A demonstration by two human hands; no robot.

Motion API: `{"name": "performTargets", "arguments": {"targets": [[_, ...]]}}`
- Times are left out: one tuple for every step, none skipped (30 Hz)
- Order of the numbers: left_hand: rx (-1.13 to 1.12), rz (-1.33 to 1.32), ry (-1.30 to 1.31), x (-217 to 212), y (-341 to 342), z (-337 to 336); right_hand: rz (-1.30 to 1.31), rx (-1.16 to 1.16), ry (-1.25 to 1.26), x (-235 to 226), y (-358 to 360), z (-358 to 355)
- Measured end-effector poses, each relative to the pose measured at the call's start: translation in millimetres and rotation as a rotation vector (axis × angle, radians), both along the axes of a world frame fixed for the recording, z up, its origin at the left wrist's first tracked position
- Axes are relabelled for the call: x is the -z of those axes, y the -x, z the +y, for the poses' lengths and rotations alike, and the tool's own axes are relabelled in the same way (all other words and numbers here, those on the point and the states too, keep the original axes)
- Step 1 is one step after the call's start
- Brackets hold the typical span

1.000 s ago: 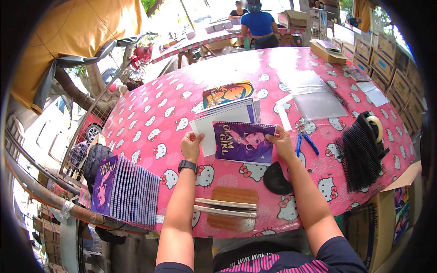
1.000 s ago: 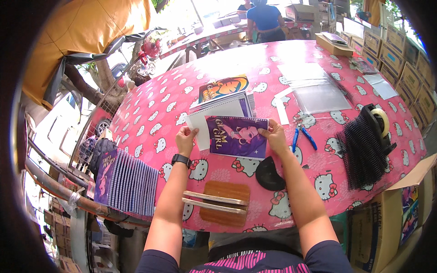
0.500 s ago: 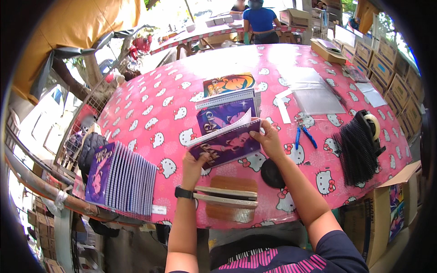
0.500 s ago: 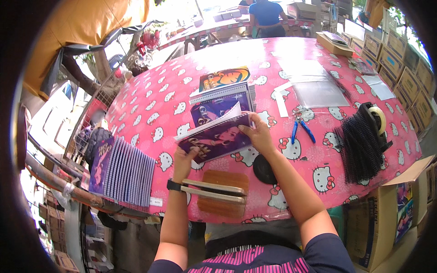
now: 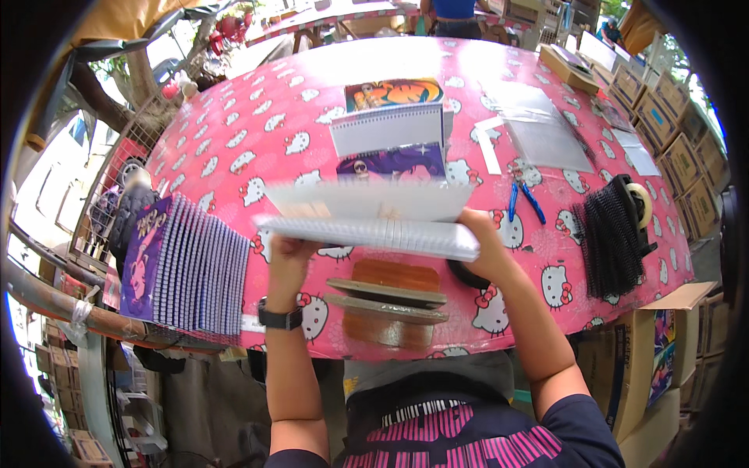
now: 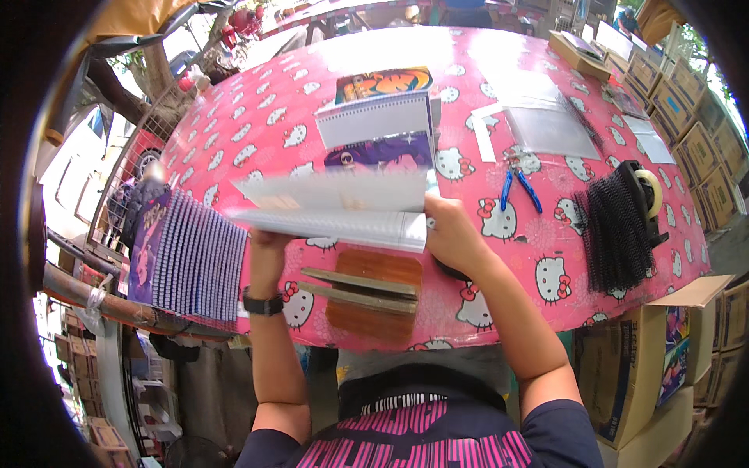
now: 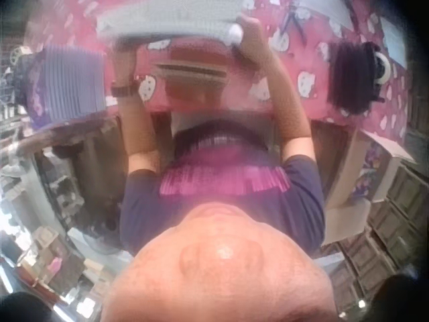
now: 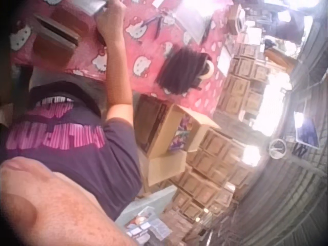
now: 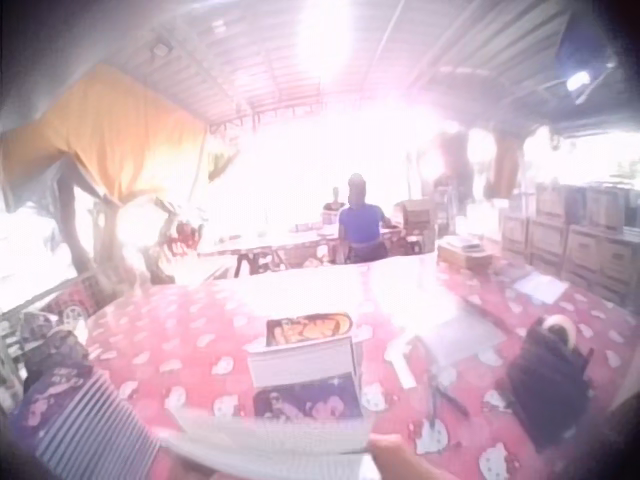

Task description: The person inserts a spiral binding into a notebook, uses pliers to trim the excess wire, and places the completed notebook on a stack on the table.

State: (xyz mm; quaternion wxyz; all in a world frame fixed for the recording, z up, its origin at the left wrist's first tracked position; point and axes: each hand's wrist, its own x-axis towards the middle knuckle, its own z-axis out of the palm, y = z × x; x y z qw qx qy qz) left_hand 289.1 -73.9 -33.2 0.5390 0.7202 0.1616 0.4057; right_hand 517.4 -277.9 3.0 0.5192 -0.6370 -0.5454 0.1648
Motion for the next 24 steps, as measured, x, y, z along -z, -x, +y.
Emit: {"name": "performTargets", "arguments": {"targets": [[0.014,-0.100,0.186,-36.6,2.9,-24.5,0.073,0.022,-0.014,-17.2,13.2,-15.1],[0.055,-0.102,0.166,-57.8,15.2,-37.6,-0.077,0.031,-0.010,-36.6,23.2,-32.9],[0.110,-0.107,0.144,-71.4,22.1,-48.2,-0.231,0.049,-0.009,-44.8,26.3,-50.8],[0.129,-0.140,0.186,-78.6,22.5,-62.7,-0.317,0.019,-0.128,-32.2,23.0,-63.8],[0.113,0.056,0.089,-72.9,32.0,-61.1,-0.402,-0.013,-0.246,-20.3,22.4,-74.9],[0.227,-0.150,0.259,-66.0,29.9,-67.3,0.087,-0.117,-0.217,-17.8,27.6,-81.3],[0.336,-0.359,0.429,-57.7,27.3,-72.7,0.228,-0.049,-0.086,-18.0,35.2,-85.7],[0.225,-0.077,0.081,-44.6,36.7,-63.2,0.211,-0.068,-0.117,-14.2,36.5,-87.1],[0.222,-0.063,0.076,-44.5,36.3,-65.3,0.191,-0.077,-0.148,-9.8,36.3,-89.4],[0.219,-0.048,0.071,-46.7,36.8,-68.3,0.216,-0.065,-0.174,-5.3,37.7,-91.6],[0.216,-0.034,0.066,-50.8,36.1,-70.9,0.241,-0.052,-0.201,-0.9,40.1,-93.2],[0.131,0.006,-0.002,-58.2,35.8,-74.8,0.227,-0.050,-0.212,-0.6,41.2,-92.8],[0.107,0.025,-0.007,-56.6,35.7,-74.8,0.214,-0.045,-0.221,0.1,42.6,-93.3],[0.085,0.045,-0.012,-53.5,35.4,-74.0,0.160,-0.043,-0.210,-3.2,40.9,-92.1],[0.056,0.058,-0.021,-51.0,35.1,-72.6,0.157,-0.045,-0.209,-3.5,39.4,-92.1],[0.028,0.072,-0.030,-50.2,34.6,-71.8,0.155,-0.046,-0.208,-3.4,38.6,-92.7],[0.093,0.044,-0.043,-50.9,33.3,-70.9,0.153,-0.047,-0.207,-3.8,37.7,-93.3],[0.155,0.018,-0.052,-50.0,32.2,-69.9,0.135,-0.063,-0.230,-3.3,36.0,-92.5],[0.218,-0.008,-0.062,-49.0,31.4,-69.3,0.118,-0.079,-0.253,-2.7,35.1,-92.1],[0.295,-0.097,0.088,-46.2,30.0,-70.3,0.073,-0.096,-0.236,-1.6,35.3,-92.1],[0.253,-0.050,0.069,-45.3,29.1,-70.9,0.025,-0.104,-0.219,-0.8,34.3,-93.2],[0.211,-0.004,0.050,-44.6,30.8,-71.8,-0.022,-0.113,-0.203,0.0,33.6,-94.1],[0.170,0.043,0.030,-43.6,34.0,-72.1,-0.069,-0.121,-0.186,0.4,33.2,-95.1],[0.181,0.123,-0.043,-39.2,40.0,-65.1,0.042,-0.128,-0.079,-4.1,36.2,-97.2]]}}
